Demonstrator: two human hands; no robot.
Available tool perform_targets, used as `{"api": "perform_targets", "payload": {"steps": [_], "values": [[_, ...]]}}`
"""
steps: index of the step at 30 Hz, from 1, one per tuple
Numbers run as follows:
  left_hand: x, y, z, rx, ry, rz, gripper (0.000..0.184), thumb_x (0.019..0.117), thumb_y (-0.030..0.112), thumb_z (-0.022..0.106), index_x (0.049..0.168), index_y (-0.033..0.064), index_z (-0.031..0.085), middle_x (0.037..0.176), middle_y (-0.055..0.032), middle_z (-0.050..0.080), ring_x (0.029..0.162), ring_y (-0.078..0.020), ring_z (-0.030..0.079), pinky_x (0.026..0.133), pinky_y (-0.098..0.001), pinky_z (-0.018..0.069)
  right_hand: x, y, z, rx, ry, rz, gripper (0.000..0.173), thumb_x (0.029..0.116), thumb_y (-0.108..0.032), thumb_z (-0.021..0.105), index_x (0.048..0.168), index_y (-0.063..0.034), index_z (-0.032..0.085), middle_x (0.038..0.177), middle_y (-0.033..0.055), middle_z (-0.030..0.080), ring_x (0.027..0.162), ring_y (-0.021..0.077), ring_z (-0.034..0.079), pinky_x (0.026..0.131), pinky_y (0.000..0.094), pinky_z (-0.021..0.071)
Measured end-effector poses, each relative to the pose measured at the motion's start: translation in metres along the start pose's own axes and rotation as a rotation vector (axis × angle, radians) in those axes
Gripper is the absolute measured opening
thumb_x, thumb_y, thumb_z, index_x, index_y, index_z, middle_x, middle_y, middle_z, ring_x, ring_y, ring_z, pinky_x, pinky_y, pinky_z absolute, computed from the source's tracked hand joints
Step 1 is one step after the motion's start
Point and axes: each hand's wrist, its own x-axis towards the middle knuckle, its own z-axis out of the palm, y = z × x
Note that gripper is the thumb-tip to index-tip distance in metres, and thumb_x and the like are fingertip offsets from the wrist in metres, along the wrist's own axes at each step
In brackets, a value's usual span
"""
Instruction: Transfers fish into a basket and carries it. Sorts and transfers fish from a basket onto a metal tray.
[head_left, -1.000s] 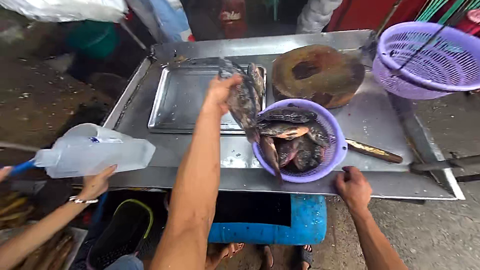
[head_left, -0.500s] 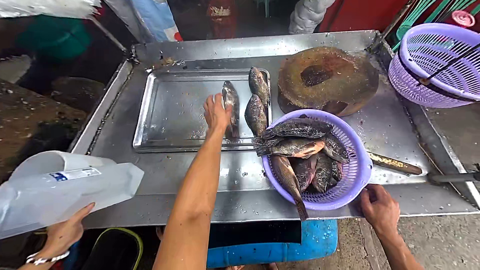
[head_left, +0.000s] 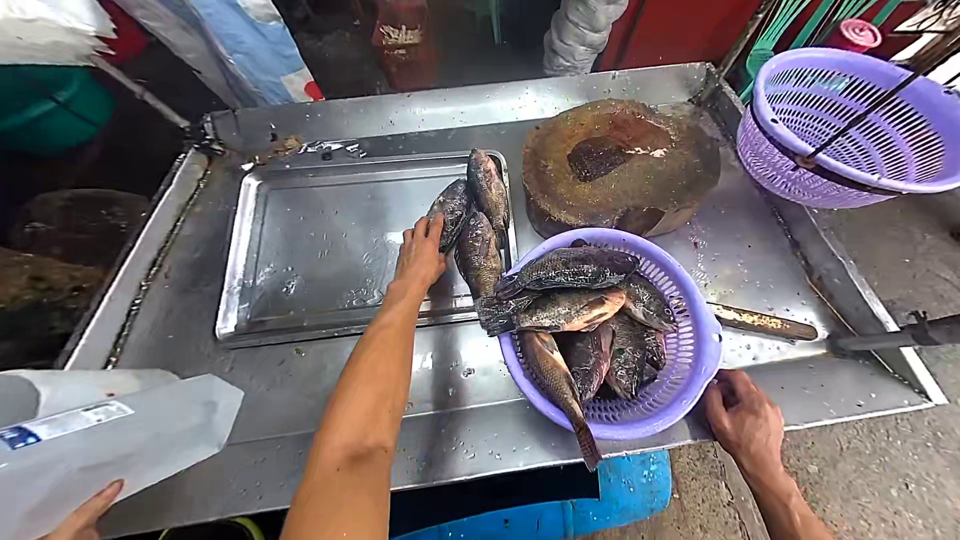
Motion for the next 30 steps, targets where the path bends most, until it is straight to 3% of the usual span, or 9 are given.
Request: {"api": "perform_targets", "payload": {"steps": [3, 6, 11, 14, 16, 21, 23, 26, 30], "values": [[0.001, 0.001, -0.003, 0.055, -0.024, -0.005, 0.082, 0.0863, 0.007, 0.076, 0.158, 0.0068, 0.037, 0.154, -0.0267, 0.042, 0.131, -0.0554, 0.047, 0.098, -0.07, 0.0463, -0.001, -0.001, 0.0, -0.001, 0.0, 0.0, 0.043, 0.0921, -0.036, 0.045, 0.094, -0.002, 0.071, 0.073, 0.0119, 0.066, 0.063, 0.0285, 0.064, 0.055, 0.05, 0.0481], [0.007, 0.014, -0.004, 0.092, -0.019, -0.062, 0.081, 0.0894, 0.013, 0.076, 0.158, 0.0048, 0.034, 0.146, -0.0329, 0.047, 0.128, -0.0568, 0.05, 0.095, -0.0696, 0.0485, 0.0, -0.002, 0.0, 0.0, 0.009, -0.002, 0.043, 0.0914, -0.037, 0.045, 0.093, -0.0029, 0.071, 0.073, 0.011, 0.066, 0.063, 0.0281, 0.064, 0.055, 0.049, 0.0481], [0.028, 0.034, -0.005, 0.128, -0.024, -0.156, 0.076, 0.0968, 0.012, 0.06, 0.162, 0.006, 0.022, 0.134, -0.0373, 0.054, 0.118, -0.0567, 0.057, 0.093, -0.0667, 0.0502, -0.001, 0.001, 0.002, -0.013, 0.012, -0.007, 0.043, 0.0919, -0.037, 0.045, 0.093, -0.0036, 0.071, 0.071, 0.0098, 0.065, 0.062, 0.0268, 0.063, 0.054, 0.0485, 0.0474], [0.039, 0.033, -0.014, 0.021, 0.053, -0.193, 0.061, 0.1003, 0.009, 0.051, 0.158, 0.0036, 0.031, 0.119, -0.0388, 0.061, 0.107, -0.0578, 0.063, 0.088, -0.0707, 0.0501, -0.001, 0.002, 0.002, -0.003, 0.016, -0.009, 0.042, 0.0918, -0.037, 0.045, 0.093, -0.0039, 0.072, 0.072, 0.0092, 0.066, 0.062, 0.0258, 0.064, 0.054, 0.0481, 0.0482], [0.044, 0.029, -0.019, -0.086, 0.096, -0.211, 0.053, 0.1037, 0.012, 0.045, 0.155, 0.0019, 0.036, 0.115, -0.0388, 0.064, 0.107, -0.0583, 0.064, 0.089, -0.0722, 0.049, -0.001, 0.003, 0.003, 0.003, 0.028, -0.014, 0.042, 0.0916, -0.037, 0.046, 0.092, -0.0042, 0.072, 0.071, 0.0083, 0.065, 0.061, 0.0246, 0.063, 0.054, 0.0464, 0.0481], [0.055, 0.031, -0.007, -0.224, 0.161, -0.189, 0.061, 0.0973, 0.029, 0.063, 0.145, -0.0063, 0.048, 0.141, -0.0344, 0.051, 0.132, -0.0529, 0.048, 0.11, -0.0665, 0.0385, 0.0, 0.002, 0.001, -0.004, 0.017, -0.008, 0.042, 0.0915, -0.036, 0.046, 0.093, -0.0031, 0.072, 0.074, 0.01, 0.067, 0.064, 0.0254, 0.065, 0.056, 0.0477, 0.0501], [0.061, 0.04, -0.006, -0.186, 0.133, -0.247, 0.069, 0.0936, 0.037, 0.07, 0.141, -0.009, 0.05, 0.145, -0.035, 0.047, 0.135, -0.0543, 0.044, 0.109, -0.0673, 0.0383, 0.0, 0.002, 0.001, -0.007, 0.009, -0.003, 0.042, 0.0918, -0.036, 0.046, 0.094, -0.0028, 0.072, 0.075, 0.0105, 0.067, 0.065, 0.0262, 0.065, 0.056, 0.0486, 0.05], [0.071, 0.055, -0.006, -0.082, 0.049, -0.373, 0.09, 0.0868, 0.041, 0.079, 0.149, -0.0109, 0.039, 0.145, -0.0382, 0.044, 0.136, -0.0562, 0.041, 0.106, -0.0681, 0.0407, 0.0, 0.003, 0.002, -0.014, 0.014, -0.002, 0.042, 0.0911, -0.036, 0.046, 0.094, -0.0034, 0.072, 0.074, 0.0095, 0.067, 0.064, 0.0253, 0.065, 0.056, 0.0469, 0.0498], [0.075, 0.07, -0.008, 0.03, 0.017, -0.407, 0.089, 0.0828, 0.03, 0.083, 0.146, -0.0141, 0.038, 0.151, -0.0374, 0.035, 0.137, -0.0578, 0.039, 0.101, -0.0677, 0.0457, 0.001, 0.002, 0.002, -0.02, 0.021, 0.006, 0.042, 0.0909, -0.036, 0.046, 0.093, -0.0036, 0.072, 0.074, 0.0095, 0.067, 0.065, 0.025, 0.065, 0.056, 0.0464, 0.05]]}}
